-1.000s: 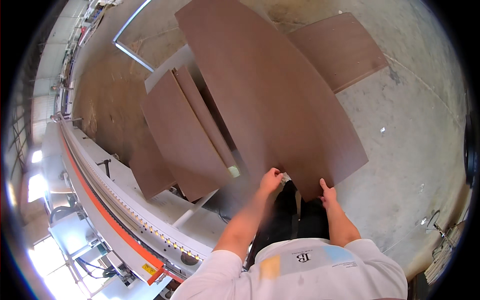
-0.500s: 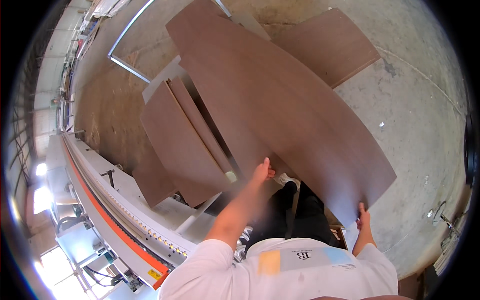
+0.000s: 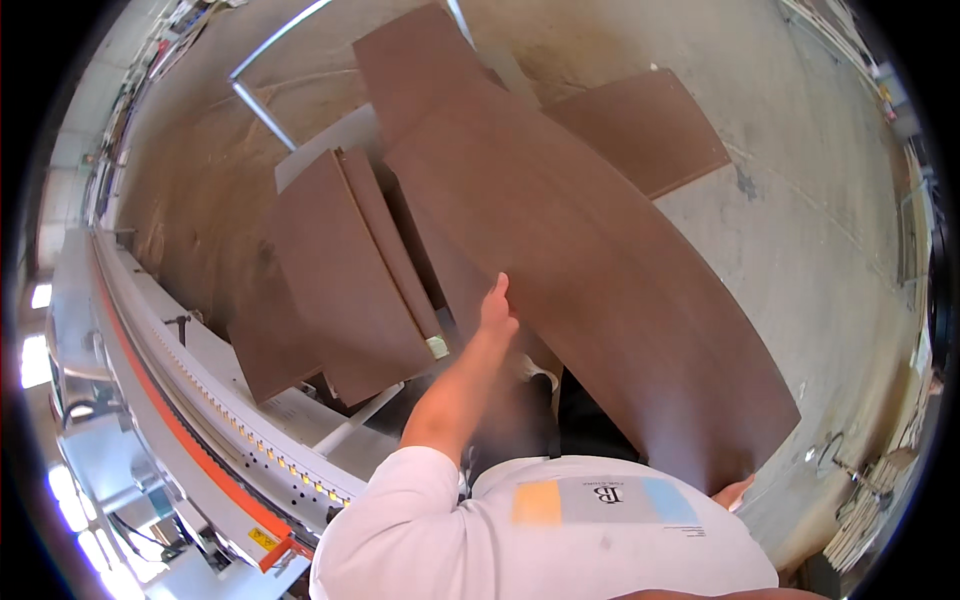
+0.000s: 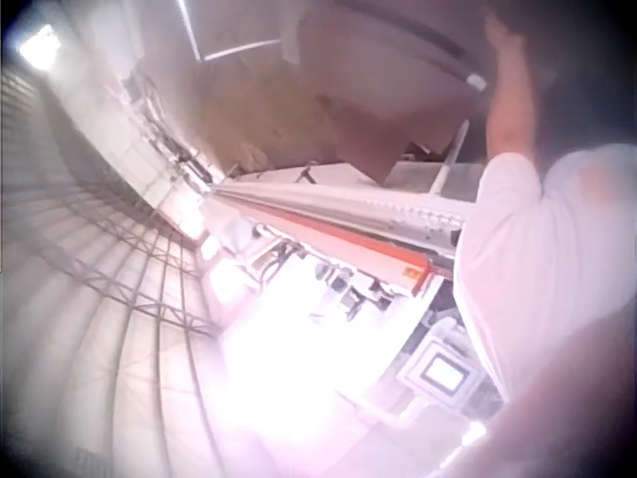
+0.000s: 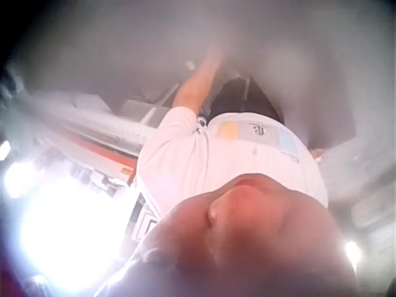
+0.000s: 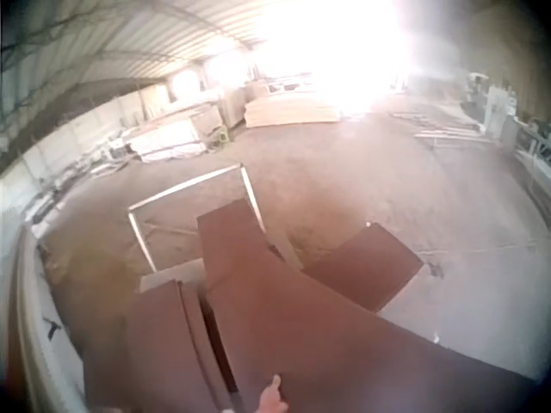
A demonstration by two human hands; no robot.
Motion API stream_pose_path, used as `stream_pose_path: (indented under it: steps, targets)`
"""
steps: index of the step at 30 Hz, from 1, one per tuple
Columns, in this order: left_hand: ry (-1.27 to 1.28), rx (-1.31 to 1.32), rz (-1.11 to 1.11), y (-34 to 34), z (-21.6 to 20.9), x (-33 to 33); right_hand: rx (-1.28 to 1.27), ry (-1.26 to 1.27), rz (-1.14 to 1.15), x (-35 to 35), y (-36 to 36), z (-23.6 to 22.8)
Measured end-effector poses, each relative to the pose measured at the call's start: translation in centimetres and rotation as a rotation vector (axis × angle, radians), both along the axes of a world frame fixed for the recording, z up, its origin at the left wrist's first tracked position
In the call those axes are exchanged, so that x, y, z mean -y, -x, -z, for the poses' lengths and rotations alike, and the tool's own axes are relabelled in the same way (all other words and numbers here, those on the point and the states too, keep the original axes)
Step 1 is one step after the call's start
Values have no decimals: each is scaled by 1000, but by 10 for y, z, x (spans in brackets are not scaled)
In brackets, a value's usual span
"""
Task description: The person interacts with the control interface of an industrial machine and handles a handheld scanning device. They move several wooden panels from one stack to another and feed the panels one by one into the machine's processing track by hand.
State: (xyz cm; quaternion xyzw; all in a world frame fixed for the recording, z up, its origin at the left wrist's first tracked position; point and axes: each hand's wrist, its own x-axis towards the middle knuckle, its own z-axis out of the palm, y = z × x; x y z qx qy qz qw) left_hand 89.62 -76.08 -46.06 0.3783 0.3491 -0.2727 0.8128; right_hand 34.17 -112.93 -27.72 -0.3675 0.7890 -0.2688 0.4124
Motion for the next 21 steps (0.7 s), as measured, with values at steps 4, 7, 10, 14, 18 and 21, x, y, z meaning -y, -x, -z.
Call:
stream_pose_path:
  steps: [4,7,10,14,18,21]
  targets:
    - [126,-28,-156,25,-50,-31,3,14,-99,32,-24,-24]
    - [291,74,-158,53,-91,-70,23,11,-219,63,-58,-28]
    - [345,3,-140,83,-126,-109,45,-3,-375,101,-109,-27]
    - [321,93,-262,122,-150,-141,73,-55,-644,154,-207,-21]
    - [237,120,-526,144,-172,-144,95,-198,-1019,203,-341,-7]
    - [248,250,-662,166,-172,-140,114,-358,-1370,243,-455,-1]
